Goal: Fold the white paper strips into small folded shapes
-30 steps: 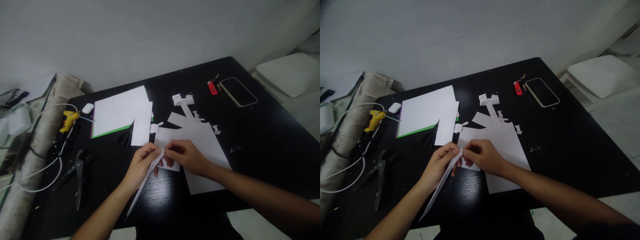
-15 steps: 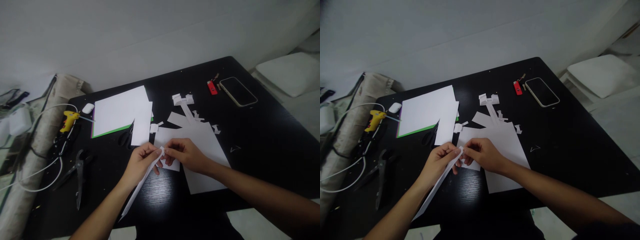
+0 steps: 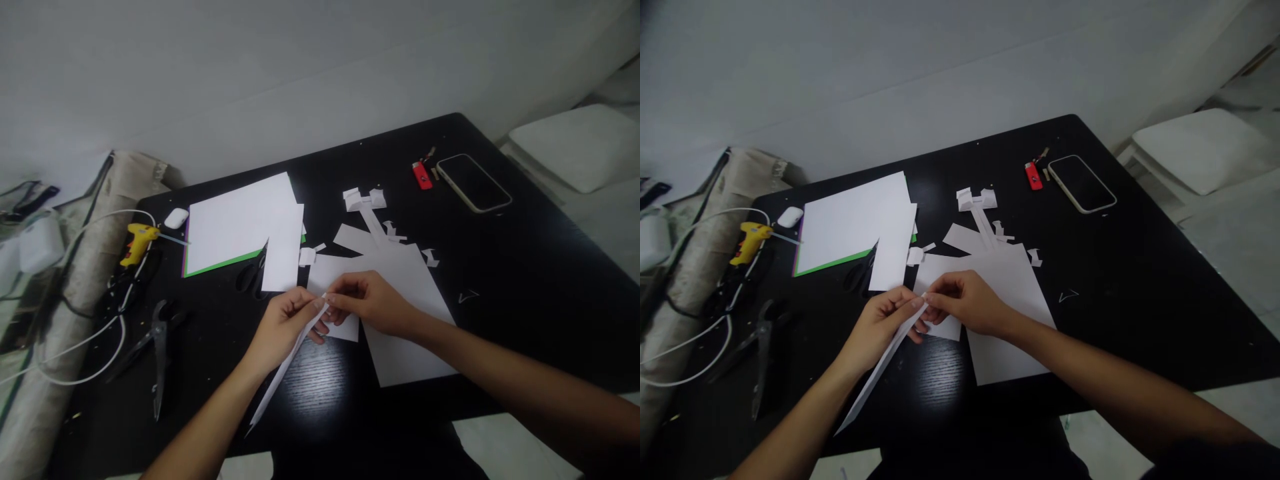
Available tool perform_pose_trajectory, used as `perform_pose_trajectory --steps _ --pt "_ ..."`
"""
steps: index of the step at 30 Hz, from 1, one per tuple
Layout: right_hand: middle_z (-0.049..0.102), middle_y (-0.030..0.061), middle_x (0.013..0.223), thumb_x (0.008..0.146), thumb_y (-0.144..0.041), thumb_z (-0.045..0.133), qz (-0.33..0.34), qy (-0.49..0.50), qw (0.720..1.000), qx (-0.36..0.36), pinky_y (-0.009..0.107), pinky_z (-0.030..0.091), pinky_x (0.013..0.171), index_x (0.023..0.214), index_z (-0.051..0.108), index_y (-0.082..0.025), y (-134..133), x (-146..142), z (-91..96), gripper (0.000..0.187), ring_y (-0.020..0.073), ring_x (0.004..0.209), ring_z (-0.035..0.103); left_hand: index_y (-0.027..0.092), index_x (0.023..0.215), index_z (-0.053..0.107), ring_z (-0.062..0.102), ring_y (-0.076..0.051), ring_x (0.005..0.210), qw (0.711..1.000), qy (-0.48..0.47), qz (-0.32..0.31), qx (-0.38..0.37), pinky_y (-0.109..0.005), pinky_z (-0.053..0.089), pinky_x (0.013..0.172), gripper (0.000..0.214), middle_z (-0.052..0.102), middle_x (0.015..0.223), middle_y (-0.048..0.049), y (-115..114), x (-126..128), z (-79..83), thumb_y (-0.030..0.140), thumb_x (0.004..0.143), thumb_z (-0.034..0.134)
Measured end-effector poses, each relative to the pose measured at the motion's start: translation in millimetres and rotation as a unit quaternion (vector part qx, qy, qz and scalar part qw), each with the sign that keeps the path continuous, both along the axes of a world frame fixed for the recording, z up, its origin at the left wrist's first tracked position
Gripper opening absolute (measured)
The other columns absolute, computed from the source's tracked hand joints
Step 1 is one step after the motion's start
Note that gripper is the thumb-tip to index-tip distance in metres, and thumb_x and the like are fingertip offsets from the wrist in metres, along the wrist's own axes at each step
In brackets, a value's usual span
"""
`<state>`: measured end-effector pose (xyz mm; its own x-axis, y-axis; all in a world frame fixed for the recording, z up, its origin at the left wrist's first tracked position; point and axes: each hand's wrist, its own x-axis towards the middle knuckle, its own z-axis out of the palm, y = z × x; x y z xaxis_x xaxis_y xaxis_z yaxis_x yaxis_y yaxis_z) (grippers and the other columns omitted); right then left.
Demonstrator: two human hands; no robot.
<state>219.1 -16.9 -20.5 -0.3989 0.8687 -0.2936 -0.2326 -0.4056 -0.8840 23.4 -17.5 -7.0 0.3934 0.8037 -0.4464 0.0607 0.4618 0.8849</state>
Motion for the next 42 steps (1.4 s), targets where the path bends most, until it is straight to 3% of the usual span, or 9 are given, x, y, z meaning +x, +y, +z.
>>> perform_pose_trajectory --steps 6,24,32,38,42 --pt "0.074 0.0033 0.068 0.08 -0.031 0.081 0.012 0.008 1.0 -0.001 0.027 0.062 0.066 0.083 0.072 -0.011 2.4 2.6 1.7 0.022 0.0137 0.064 0.072 0.012 0.083 0.068 0.07 -0.015 0.067 1.0 0.013 -0.025 -0.012 -0.023 0.06 0.056 0.028 0.072 0.076 -0.0056 2.1 -3.9 0.4 0.039 0.09 0.07" --pt "0.074 0.0036 0.068 0.081 -0.031 0.08 0.014 0.007 1.0 -0.009 0.027 0.062 0.064 0.081 0.072 -0.012 4.5 3.8 0.4 0.021 0.0146 0.063 0.072 0.012 0.08 0.07 0.068 -0.013 0.063 0.999 0.004 -0.022 -0.027 -0.02 0.057 0.052 0.026 0.073 0.077 -0.0057 2.5 -4.9 0.3 0.036 0.088 0.073" --pt "0.074 0.0037 0.069 0.079 -0.035 0.082 0.019 0.011 0.999 -0.03 0.027 0.062 0.065 0.082 0.071 -0.012 3.7 3.8 1.3 0.026 0.0144 0.063 0.073 0.011 0.081 0.071 0.069 -0.014 0.063 0.999 -0.007 -0.016 -0.033 -0.021 0.058 0.052 0.024 0.073 0.076 -0.006 2.8 -4.8 -1.7 0.034 0.088 0.073" --pt "0.074 0.0048 0.069 0.086 -0.05 0.074 0.024 0.021 0.998 -0.052 0.026 0.061 0.061 0.077 0.068 -0.013 4.4 3.6 3.5 0.039 0.0145 0.06 0.072 0.013 0.081 0.07 0.07 -0.014 0.059 0.998 -0.024 -0.011 -0.054 -0.021 0.058 0.05 0.021 0.074 0.077 -0.0056 1.7 -6.4 -2.3 0.032 0.088 0.073" --pt "0.073 0.0035 0.066 0.081 -0.046 0.079 0.037 0.01 0.999 -0.034 0.027 0.061 0.061 0.08 0.071 -0.012 4.2 3.8 4.7 0.035 0.0138 0.058 0.071 0.012 0.079 0.069 0.07 -0.015 0.056 0.997 -0.025 -0.016 -0.065 -0.022 0.057 0.048 0.021 0.074 0.073 -0.0055 1.4 -6.7 -1.7 0.031 0.087 0.073"
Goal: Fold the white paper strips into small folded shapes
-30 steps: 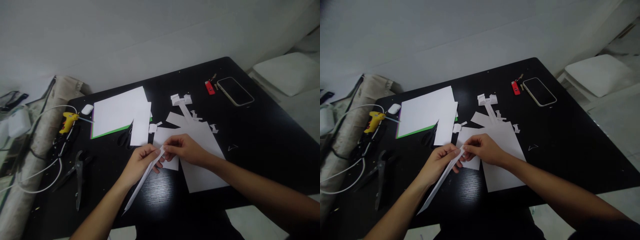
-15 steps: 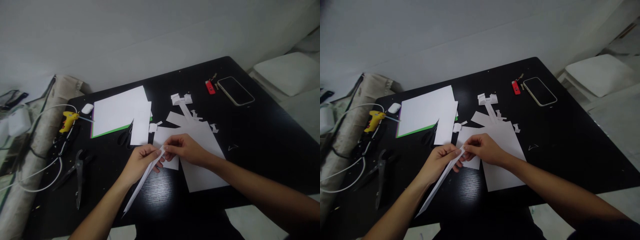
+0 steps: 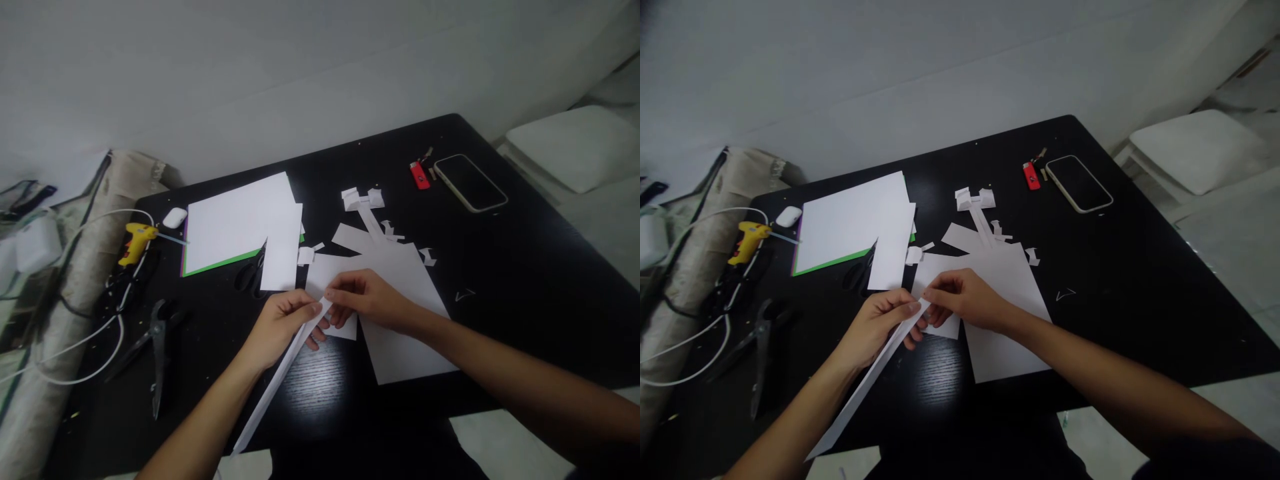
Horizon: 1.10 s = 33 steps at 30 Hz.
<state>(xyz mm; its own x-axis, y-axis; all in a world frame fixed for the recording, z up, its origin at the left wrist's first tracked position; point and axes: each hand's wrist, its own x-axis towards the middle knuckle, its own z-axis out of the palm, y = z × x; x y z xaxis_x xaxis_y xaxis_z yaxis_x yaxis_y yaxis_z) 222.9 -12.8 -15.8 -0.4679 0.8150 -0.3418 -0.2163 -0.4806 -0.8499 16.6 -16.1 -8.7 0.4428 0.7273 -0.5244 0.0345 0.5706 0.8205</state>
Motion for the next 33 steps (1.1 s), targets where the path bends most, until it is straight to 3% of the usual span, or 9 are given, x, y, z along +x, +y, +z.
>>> perform_pose_trajectory --steps 9,15,22,33 --pt "0.072 0.0031 0.063 0.083 -0.04 0.078 -0.001 -0.011 1.0 0.012 0.027 0.06 0.058 0.078 0.07 -0.012 -3.0 -0.3 1.1 0.03 0.0134 0.055 0.069 0.012 0.081 0.068 0.07 -0.014 0.056 1.0 -0.002 -0.018 0.021 -0.022 0.058 0.049 0.02 0.073 0.073 -0.0044 -1.3 -0.7 -1.0 0.031 0.088 0.073" --pt "0.072 0.0037 0.062 0.087 -0.049 0.073 0.014 -0.012 1.0 0.006 0.025 0.06 0.057 0.075 0.068 -0.012 -2.5 -1.2 0.4 0.039 0.0134 0.055 0.07 0.012 0.079 0.068 0.069 -0.014 0.055 1.0 0.008 -0.018 0.016 -0.022 0.058 0.048 0.021 0.073 0.072 -0.0046 -0.9 -0.1 0.3 0.031 0.087 0.073" --pt "0.072 0.0022 0.064 0.075 -0.046 0.084 0.032 -0.004 0.999 -0.001 0.025 0.06 0.057 0.079 0.072 -0.012 -1.7 0.6 -1.7 0.037 0.0129 0.056 0.069 0.012 0.081 0.069 0.069 -0.014 0.055 0.999 0.016 -0.024 0.021 -0.022 0.058 0.049 0.023 0.073 0.072 -0.005 -1.0 0.8 2.1 0.034 0.086 0.075" --pt "0.074 0.0035 0.066 0.074 -0.043 0.086 0.018 -0.001 1.0 0.005 0.027 0.061 0.063 0.08 0.073 -0.011 -1.7 1.0 -2.9 0.035 0.0133 0.059 0.07 0.011 0.082 0.07 0.07 -0.014 0.056 0.999 0.021 -0.034 0.026 -0.022 0.058 0.049 0.024 0.074 0.074 -0.006 1.4 -0.2 0.6 0.035 0.087 0.074"
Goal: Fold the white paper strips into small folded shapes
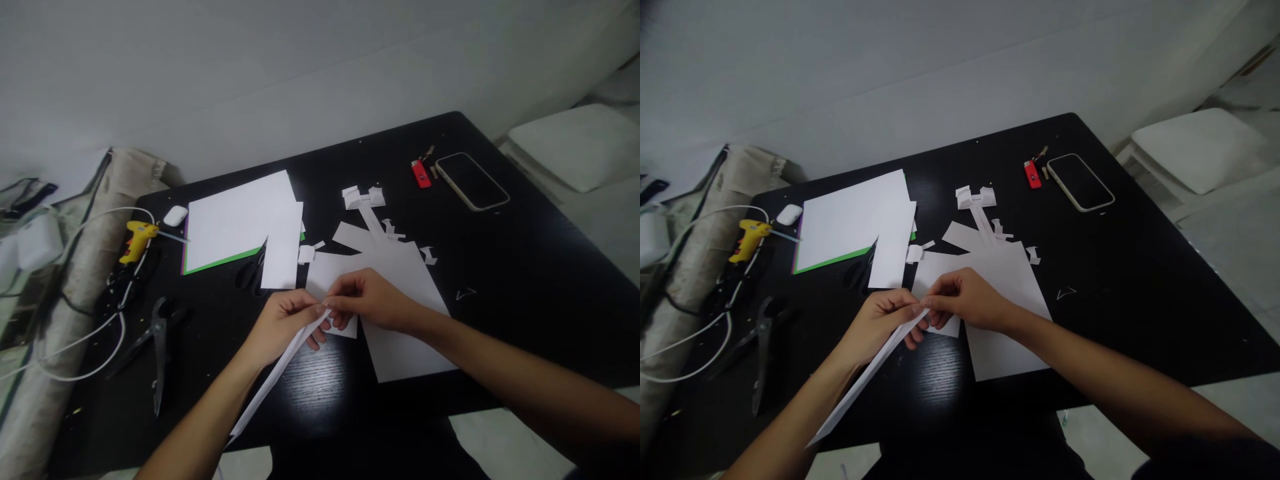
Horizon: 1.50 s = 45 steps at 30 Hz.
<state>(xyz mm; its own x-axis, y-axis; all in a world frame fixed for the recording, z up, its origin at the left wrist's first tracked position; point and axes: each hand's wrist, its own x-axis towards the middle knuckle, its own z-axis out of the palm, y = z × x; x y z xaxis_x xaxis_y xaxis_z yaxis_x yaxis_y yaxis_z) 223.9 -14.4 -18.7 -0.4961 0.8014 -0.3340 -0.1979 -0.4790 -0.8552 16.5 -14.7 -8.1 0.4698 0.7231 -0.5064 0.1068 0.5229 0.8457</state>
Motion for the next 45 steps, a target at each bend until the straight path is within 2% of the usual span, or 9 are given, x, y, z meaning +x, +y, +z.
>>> perform_pose_trajectory --steps 10,16,22,29,33,37,45 --pt "0.074 0.0038 0.071 0.074 -0.044 0.086 -0.024 0.007 1.0 0.001 0.029 0.062 0.064 0.079 0.071 -0.012 -1 -2 4.2 0.035 0.0138 0.061 0.07 0.013 0.082 0.071 0.071 -0.017 0.06 0.998 0.001 0.055 0.035 -0.025 0.06 0.053 0.024 0.075 0.073 -0.0062 -1 1 0.0 0.036 0.087 0.073" --pt "0.074 0.0031 0.069 0.074 -0.039 0.087 -0.077 0.015 0.997 0.021 0.029 0.062 0.064 0.082 0.071 -0.013 -4 -5 4.2 0.031 0.0146 0.062 0.071 0.014 0.082 0.07 0.072 -0.018 0.065 0.996 -0.005 0.064 0.059 -0.03 0.063 0.063 0.024 0.076 0.077 -0.0062 -6 4 2.0 0.038 0.088 0.072" --pt "0.074 0.0026 0.068 0.076 -0.039 0.085 -0.086 0.019 0.995 0.038 0.031 0.062 0.066 0.083 0.07 -0.015 -7 -6 6.1 0.029 0.0155 0.063 0.071 0.015 0.081 0.07 0.072 -0.018 0.067 0.993 0.006 0.067 0.097 -0.03 0.061 0.067 0.023 0.076 0.075 -0.0046 -6 8 5.7 0.037 0.09 0.07" --pt "0.073 0.0021 0.066 0.074 -0.036 0.087 -0.091 0.029 0.995 0.033 0.029 0.06 0.064 0.083 0.069 -0.014 -6 -6 4.0 0.029 0.0146 0.062 0.071 0.014 0.079 0.071 0.07 -0.017 0.064 0.99 0.01 0.086 0.112 -0.027 0.058 0.066 0.022 0.076 0.072 -0.0044 -8 10 6.5 0.035 0.088 0.071" --pt "0.074 0.0039 0.068 0.08 -0.039 0.082 -0.074 0.031 0.996 0.029 0.026 0.058 0.059 0.083 0.07 -0.012 -5 -6 1.4 0.029 0.0141 0.061 0.07 0.013 0.079 0.071 0.068 -0.015 0.061 0.987 0.004 0.089 0.132 -0.026 0.056 0.064 0.023 0.074 0.07 -0.004 -8 10 4.8 0.033 0.089 0.071" --pt "0.074 0.0046 0.069 0.086 -0.038 0.077 -0.079 0.026 0.995 0.049 0.024 0.057 0.056 0.082 0.071 -0.012 -6 -7 0.6 0.027 0.0132 0.058 0.07 0.013 0.078 0.071 0.067 -0.015 0.06 0.986 0.0 0.098 0.132 -0.025 0.056 0.063 0.022 0.073 0.067 -0.0026 -8 11 5.5 0.032 0.089 0.071" --pt "0.075 0.0051 0.07 0.088 -0.035 0.075 -0.076 0.022 0.993 0.085 0.026 0.059 0.06 0.084 0.072 -0.012 -7 -8 5.0 0.024 0.0152 0.063 0.074 0.013 0.075 0.071 0.064 -0.012 0.058 0.985 -0.001 0.093 0.146 -0.022 0.052 0.06 0.021 0.069 0.062 -0.0005 -8 12 8.8 0.027 0.091 0.069"
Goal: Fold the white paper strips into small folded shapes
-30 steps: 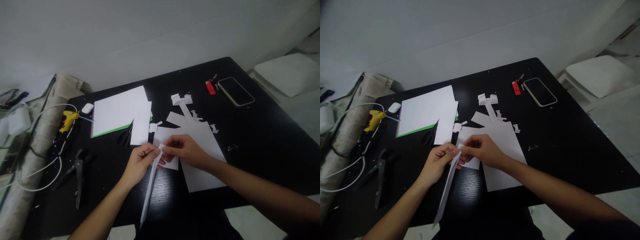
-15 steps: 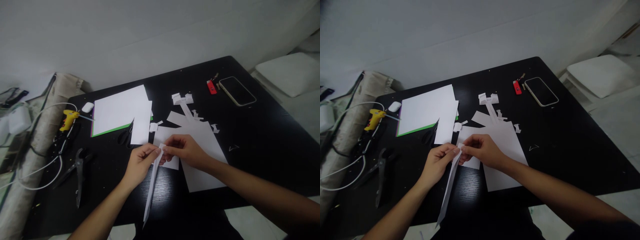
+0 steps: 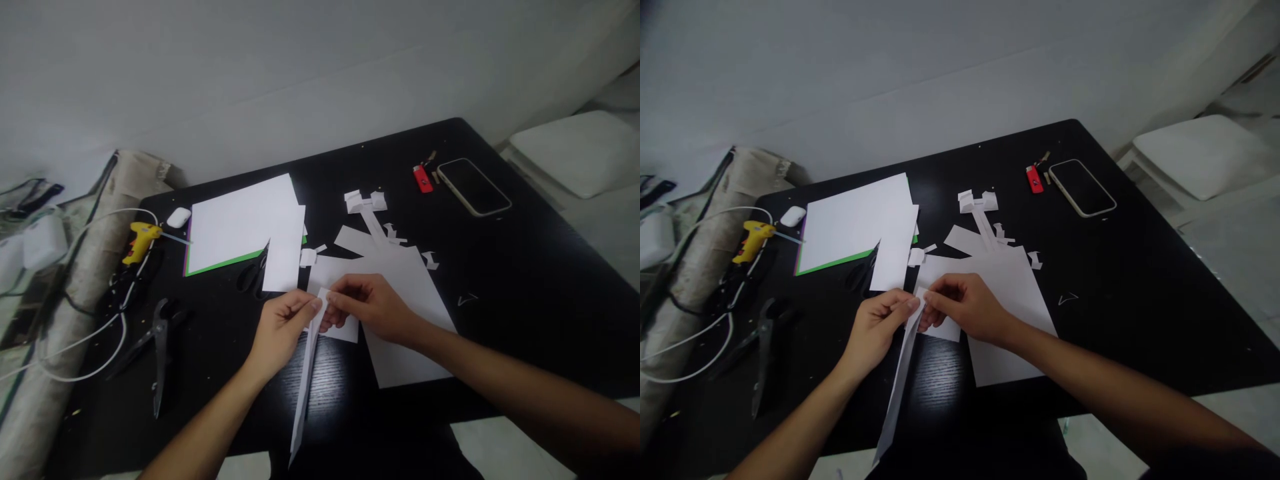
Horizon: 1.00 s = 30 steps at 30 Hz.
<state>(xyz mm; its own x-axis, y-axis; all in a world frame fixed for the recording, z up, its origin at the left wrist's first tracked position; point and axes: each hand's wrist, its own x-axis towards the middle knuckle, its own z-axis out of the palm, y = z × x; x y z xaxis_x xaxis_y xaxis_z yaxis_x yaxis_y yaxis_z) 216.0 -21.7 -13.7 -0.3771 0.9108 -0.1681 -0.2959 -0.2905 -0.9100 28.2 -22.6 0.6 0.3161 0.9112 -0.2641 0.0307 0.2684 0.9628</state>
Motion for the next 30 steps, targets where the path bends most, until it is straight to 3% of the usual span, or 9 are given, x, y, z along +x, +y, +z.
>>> perform_pose_trajectory --steps 11,17,24,30 --pt "0.074 0.0046 0.07 0.087 -0.031 0.075 0.009 0.001 1.0 0.006 0.027 0.057 0.061 0.084 0.07 -0.013 1 1 -2.5 0.019 0.0147 0.063 0.071 0.014 0.078 0.073 0.067 -0.015 0.061 1.0 0.002 -0.012 -0.016 -0.025 0.056 0.065 0.022 0.073 0.069 -0.0033 1 -3 -2.4 0.031 0.091 0.068" --pt "0.07 0.0023 0.065 0.085 -0.038 0.076 0.018 0.001 1.0 -0.022 0.025 0.054 0.055 0.08 0.07 -0.012 3 2 -1.4 0.027 0.0118 0.054 0.064 0.013 0.079 0.072 0.068 -0.015 0.062 0.999 0.006 -0.033 -0.021 -0.025 0.056 0.064 0.024 0.073 0.068 -0.0044 0 -4 -5.9 0.033 0.092 0.068" --pt "0.067 0.0001 0.063 0.084 -0.039 0.076 -0.026 -0.066 0.998 0.002 0.025 0.053 0.051 0.078 0.069 -0.014 2 1 -2.4 0.026 0.0111 0.051 0.061 0.012 0.084 0.072 0.071 -0.017 0.068 0.992 -0.021 -0.06 -0.111 -0.028 0.06 0.066 0.027 0.075 0.078 -0.0076 2 -4 -8.3 0.038 0.09 0.07" --pt "0.067 0.0001 0.061 0.087 -0.036 0.072 -0.027 -0.075 0.997 0.002 0.025 0.055 0.055 0.079 0.068 -0.014 2 2 -1.6 0.023 0.0116 0.054 0.062 0.011 0.081 0.072 0.069 -0.014 0.061 0.991 -0.025 -0.053 -0.122 -0.026 0.059 0.063 0.027 0.074 0.072 -0.0065 4 -6 -10.8 0.037 0.089 0.072"
